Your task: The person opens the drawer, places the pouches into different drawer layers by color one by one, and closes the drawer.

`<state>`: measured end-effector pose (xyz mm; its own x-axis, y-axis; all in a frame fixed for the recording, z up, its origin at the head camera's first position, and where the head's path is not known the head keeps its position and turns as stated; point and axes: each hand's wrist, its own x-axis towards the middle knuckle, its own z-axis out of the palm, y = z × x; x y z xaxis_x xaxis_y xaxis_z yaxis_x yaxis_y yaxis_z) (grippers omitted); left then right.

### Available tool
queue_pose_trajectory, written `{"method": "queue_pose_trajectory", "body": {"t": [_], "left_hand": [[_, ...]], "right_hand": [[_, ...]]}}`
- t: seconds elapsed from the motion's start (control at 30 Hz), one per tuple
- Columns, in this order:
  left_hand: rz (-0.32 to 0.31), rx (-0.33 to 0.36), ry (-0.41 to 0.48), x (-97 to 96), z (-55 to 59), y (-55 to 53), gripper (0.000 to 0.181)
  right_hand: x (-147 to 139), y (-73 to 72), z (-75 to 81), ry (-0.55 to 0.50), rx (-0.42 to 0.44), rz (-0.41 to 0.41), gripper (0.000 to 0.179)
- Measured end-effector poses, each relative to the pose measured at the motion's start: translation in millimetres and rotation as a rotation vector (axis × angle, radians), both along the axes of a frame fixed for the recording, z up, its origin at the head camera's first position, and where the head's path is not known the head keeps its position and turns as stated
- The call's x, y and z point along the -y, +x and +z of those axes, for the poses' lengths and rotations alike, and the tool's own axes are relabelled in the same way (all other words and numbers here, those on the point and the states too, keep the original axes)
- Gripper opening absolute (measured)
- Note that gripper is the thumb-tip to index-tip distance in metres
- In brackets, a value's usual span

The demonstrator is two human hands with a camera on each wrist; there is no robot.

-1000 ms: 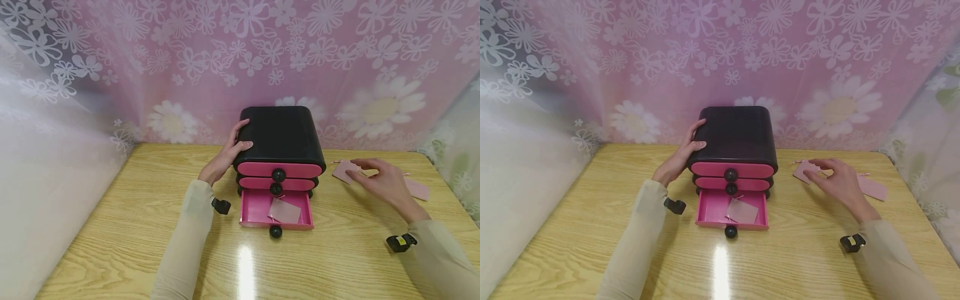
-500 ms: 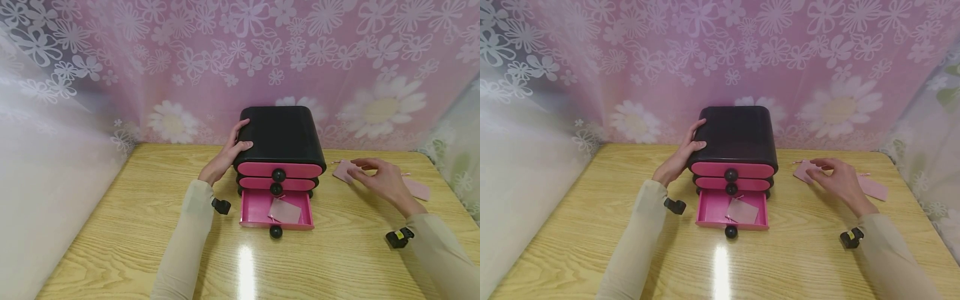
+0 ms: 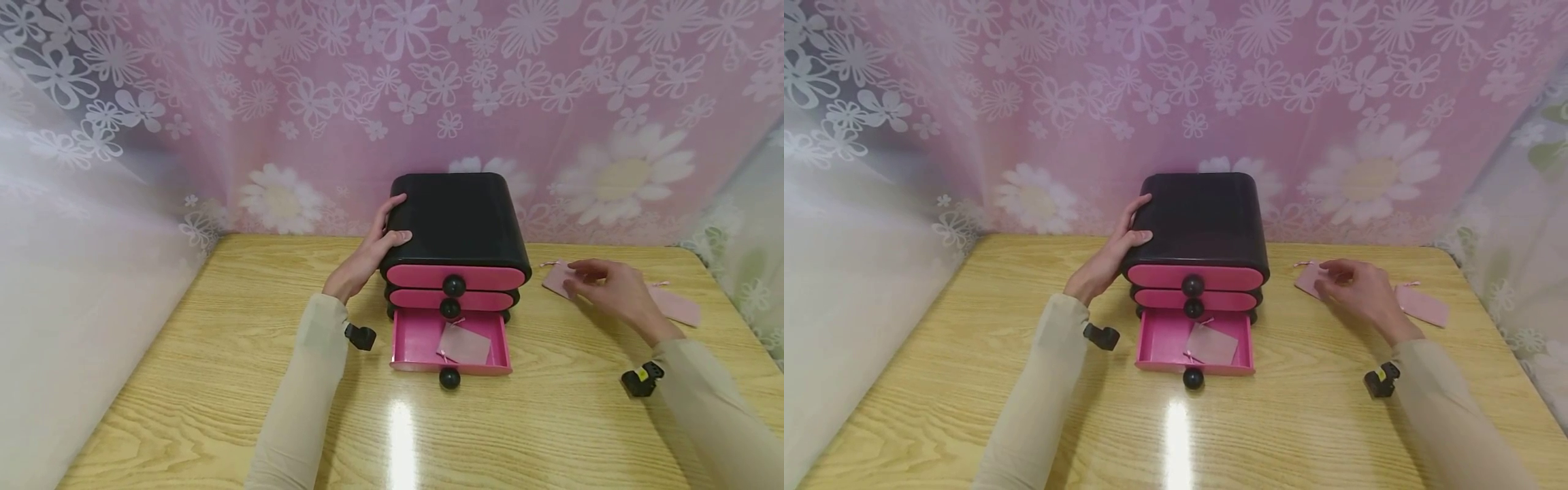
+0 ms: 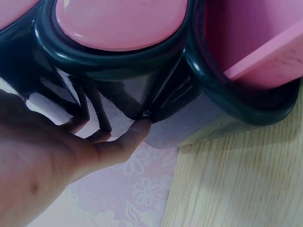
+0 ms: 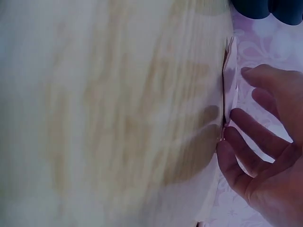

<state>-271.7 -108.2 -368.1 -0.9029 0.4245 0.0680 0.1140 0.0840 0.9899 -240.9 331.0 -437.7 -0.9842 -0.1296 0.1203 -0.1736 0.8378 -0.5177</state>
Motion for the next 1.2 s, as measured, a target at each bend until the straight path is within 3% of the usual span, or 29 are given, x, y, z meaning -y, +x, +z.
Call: {"method": "queue_pose_trajectory", "body": {"t": [0.4, 0.7, 0.97, 1.2], "left_hand": [[-0.008, 0.000, 0.013, -0.1, -0.9, 0.9, 0.067], [-0.014, -0.006, 0.020, 0.8, -1.5, -0.4, 0.068], [-0.009, -0.006, 0.004, 1.1, -1.3, -1.5, 0.067], [-0.012, -0.001, 0.016, 0.5, -1.4, -0.8, 0.067]], "right_hand": [[3.8, -4.5, -2.9, 0.057, -0.013, 0.017, 0.040], [4.9, -7.3, -1.5, 0.076, 0.042, 0.000, 0.041], [7.1, -6.6, -1.9, 0.064, -0.009, 0.011, 0.030], [7.3, -5.2, -3.3, 0.060, 0.001, 0.027, 0.025]]}}
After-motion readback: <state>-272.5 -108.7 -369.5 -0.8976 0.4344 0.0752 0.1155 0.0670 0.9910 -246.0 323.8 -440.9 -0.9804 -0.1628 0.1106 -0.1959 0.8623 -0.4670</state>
